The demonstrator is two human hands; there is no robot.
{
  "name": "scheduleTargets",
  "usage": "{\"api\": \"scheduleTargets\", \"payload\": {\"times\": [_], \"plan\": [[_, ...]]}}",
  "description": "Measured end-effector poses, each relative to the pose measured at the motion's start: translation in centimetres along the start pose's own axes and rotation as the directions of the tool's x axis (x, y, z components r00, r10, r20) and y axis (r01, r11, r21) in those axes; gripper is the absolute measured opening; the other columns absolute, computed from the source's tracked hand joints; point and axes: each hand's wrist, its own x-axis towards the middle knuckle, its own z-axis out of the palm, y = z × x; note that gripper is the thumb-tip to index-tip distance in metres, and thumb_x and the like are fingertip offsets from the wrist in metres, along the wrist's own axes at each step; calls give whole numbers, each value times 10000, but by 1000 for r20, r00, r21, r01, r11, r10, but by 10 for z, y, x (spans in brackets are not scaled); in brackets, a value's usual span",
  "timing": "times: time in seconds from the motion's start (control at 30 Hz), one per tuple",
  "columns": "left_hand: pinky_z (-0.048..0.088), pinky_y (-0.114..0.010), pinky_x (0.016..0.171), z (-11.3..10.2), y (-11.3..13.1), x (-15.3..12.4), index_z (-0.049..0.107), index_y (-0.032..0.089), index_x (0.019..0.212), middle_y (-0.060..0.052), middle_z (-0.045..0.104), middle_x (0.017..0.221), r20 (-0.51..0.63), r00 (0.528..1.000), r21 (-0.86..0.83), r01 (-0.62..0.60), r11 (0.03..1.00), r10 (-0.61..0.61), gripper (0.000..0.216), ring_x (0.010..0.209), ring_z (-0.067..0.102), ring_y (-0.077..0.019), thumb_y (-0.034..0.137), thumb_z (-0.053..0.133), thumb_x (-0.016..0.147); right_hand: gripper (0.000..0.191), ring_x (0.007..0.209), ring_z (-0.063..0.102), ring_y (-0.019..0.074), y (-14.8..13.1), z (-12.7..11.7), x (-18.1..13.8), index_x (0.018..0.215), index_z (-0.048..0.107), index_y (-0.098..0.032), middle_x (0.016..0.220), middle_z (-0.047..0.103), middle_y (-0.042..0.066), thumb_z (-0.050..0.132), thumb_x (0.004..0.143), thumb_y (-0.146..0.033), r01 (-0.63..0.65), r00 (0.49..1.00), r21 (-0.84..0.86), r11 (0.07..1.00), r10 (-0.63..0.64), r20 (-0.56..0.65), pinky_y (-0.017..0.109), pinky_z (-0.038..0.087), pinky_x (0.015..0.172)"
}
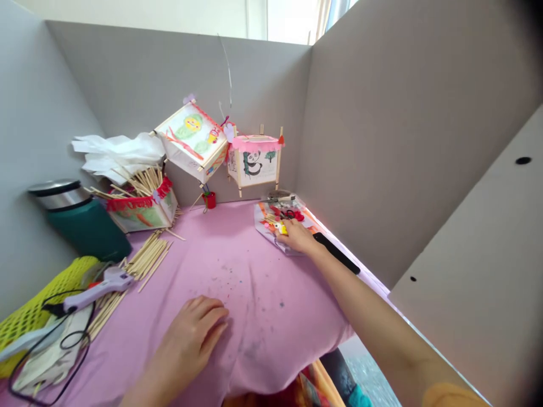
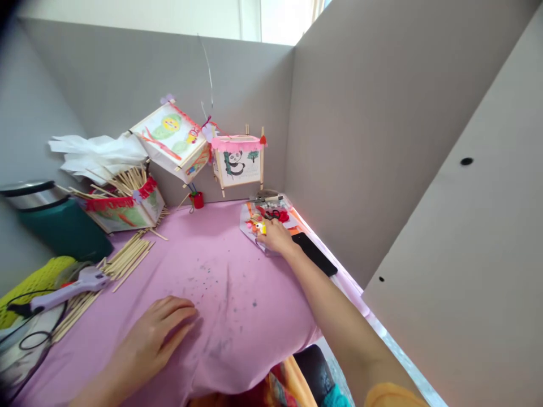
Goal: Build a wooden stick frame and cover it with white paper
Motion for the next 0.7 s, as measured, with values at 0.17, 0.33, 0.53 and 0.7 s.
{"api": "scheduleTargets", "payload": {"times": [0.17,0.33,0.53,0.7], "plan": [[506,-332,814,2,-2,2,634,233,1009,-49,661,1008,-37,999,4,2,1000,-2,173,918,607,-188,235,517,883,356,1141,509,298,-1,-7,-28,1173,587,-98,1202,572,186,480,925,-330,-9,997,-27,1000,7,-72,410,410,930],[522,-346,820,23,17,3,623,217,1054,-73,655,1061,-12,999,-23,-44,999,44,201,954,603,-202,219,526,878,528,1299,392,253,-31,13,-136,1373,446,-151,1435,434,125,498,918,-413,388,920,-29,921,-389,-52,406,313,1082],[532,-402,867,37,32,2,603,203,1129,-93,634,1163,9,989,23,-148,989,148,267,1046,576,-234,252,552,872,671,1326,382,287,36,52,-229,1461,290,-121,1436,435,156,515,910,-430,332,909,-234,914,-376,-180,501,306,1086],[534,-378,897,35,27,-7,586,188,1171,-103,617,1207,-12,983,33,-182,983,182,302,1100,561,-226,257,546,879,517,1318,393,307,108,79,-284,1394,414,-190,1381,492,139,512,888,-225,35,866,-166,986,-113,-487,521,326,1065]]}}
